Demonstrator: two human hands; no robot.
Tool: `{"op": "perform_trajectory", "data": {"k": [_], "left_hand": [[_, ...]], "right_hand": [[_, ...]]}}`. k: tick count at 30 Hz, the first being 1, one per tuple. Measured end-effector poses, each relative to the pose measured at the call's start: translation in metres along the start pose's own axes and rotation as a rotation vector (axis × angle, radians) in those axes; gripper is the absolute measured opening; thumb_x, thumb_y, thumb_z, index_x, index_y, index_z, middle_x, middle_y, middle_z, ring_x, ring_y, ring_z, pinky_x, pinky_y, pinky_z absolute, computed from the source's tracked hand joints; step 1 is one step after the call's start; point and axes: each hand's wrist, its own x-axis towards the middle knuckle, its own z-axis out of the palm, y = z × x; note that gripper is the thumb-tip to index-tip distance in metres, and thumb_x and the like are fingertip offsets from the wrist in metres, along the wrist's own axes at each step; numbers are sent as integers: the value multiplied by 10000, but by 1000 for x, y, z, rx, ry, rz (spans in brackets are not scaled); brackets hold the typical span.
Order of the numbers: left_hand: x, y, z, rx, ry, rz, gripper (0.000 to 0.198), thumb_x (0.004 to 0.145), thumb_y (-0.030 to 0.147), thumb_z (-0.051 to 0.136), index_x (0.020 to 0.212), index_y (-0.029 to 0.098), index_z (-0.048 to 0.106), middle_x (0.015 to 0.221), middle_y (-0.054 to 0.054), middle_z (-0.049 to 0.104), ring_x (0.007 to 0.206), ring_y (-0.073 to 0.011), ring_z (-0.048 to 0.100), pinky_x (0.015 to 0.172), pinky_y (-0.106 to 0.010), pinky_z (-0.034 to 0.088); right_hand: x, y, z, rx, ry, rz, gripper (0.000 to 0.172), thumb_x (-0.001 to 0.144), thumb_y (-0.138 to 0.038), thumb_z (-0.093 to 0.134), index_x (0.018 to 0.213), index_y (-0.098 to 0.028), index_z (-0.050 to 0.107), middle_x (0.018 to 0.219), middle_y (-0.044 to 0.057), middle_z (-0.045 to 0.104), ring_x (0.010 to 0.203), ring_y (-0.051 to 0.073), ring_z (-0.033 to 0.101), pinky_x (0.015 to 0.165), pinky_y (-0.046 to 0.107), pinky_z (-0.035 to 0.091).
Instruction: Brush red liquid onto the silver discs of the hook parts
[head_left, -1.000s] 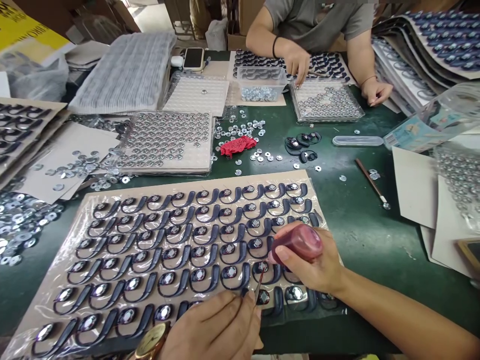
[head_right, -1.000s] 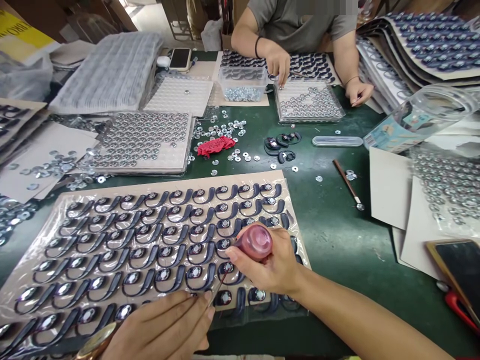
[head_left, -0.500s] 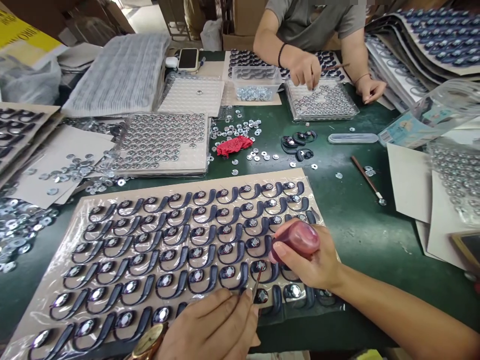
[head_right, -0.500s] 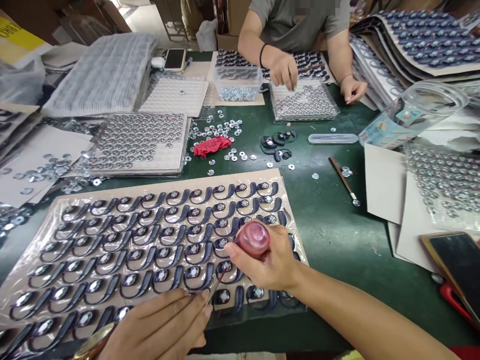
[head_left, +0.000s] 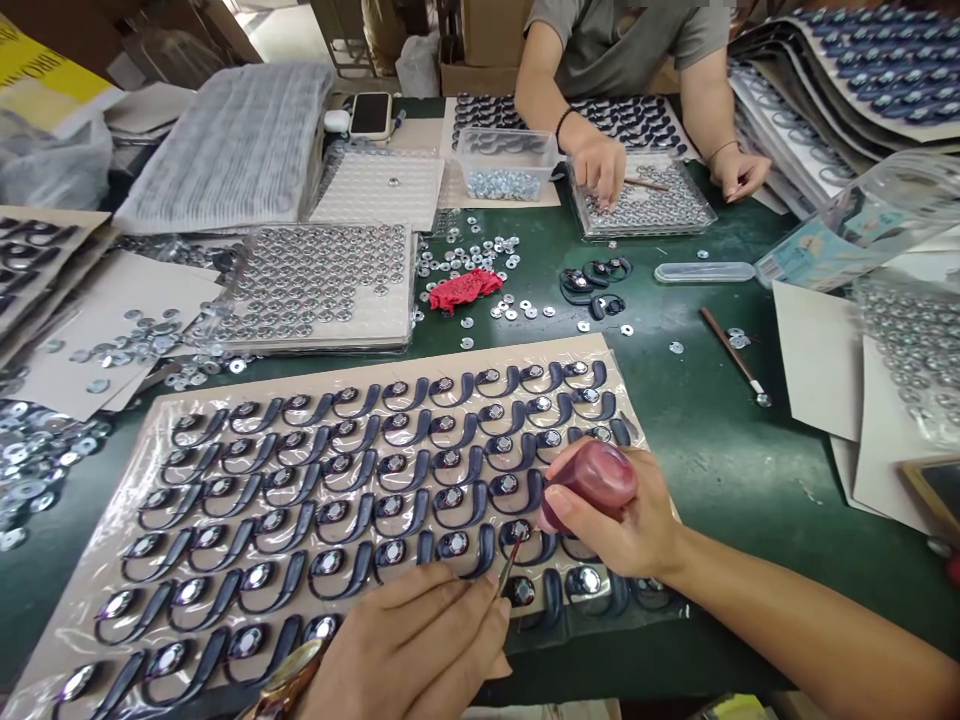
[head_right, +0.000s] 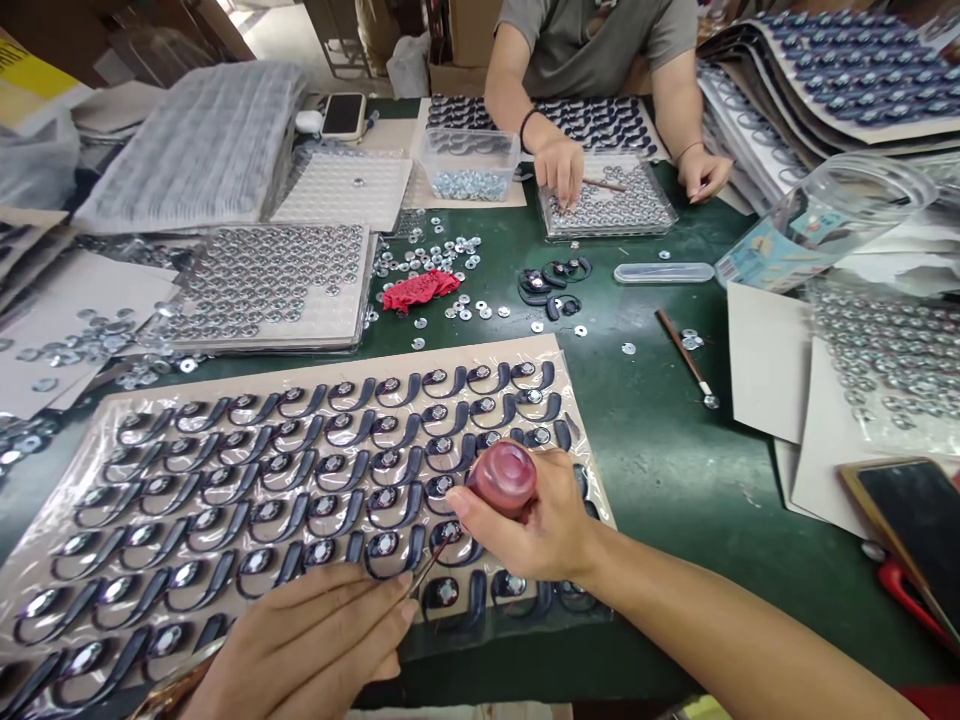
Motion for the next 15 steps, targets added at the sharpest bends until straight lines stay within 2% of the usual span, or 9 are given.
{"op": "perform_trajectory", "data": {"k": [6,11,13,15], "left_hand": [[0,-6,0,-196,69,-108,196,885,86,469,964,110,647,927,-46,710,860,-116,665,812,-238,536],[-6,-9,-2,-318,49,-275,270,833,26,497,1053,124,620,995,-61,693,950,-139,645,875,-294,521],[-8,-10,-2,-357,36,-293,291,833,22,498,1076,140,608,1007,-60,690,957,-142,645,872,-304,524],[-8,-10,-2,-369,38,-292,293,838,24,495,1081,146,604,1001,-58,693,954,-139,646,871,-302,524]], "right_hand": [[-2,3,0,41,-71,-56,66,789,-236,619,825,-184,600,575,2,649,465,132,602,466,241,500],[-3,2,3,73,-18,-120,178,716,-244,701,854,-184,607,646,5,662,494,121,612,479,227,495],[-4,0,0,110,-59,-63,224,704,-257,718,885,-186,608,655,1,670,491,119,607,478,230,490],[-3,-4,-9,208,-147,85,231,743,-298,694,922,-188,599,664,3,681,514,128,622,487,234,500]]}}
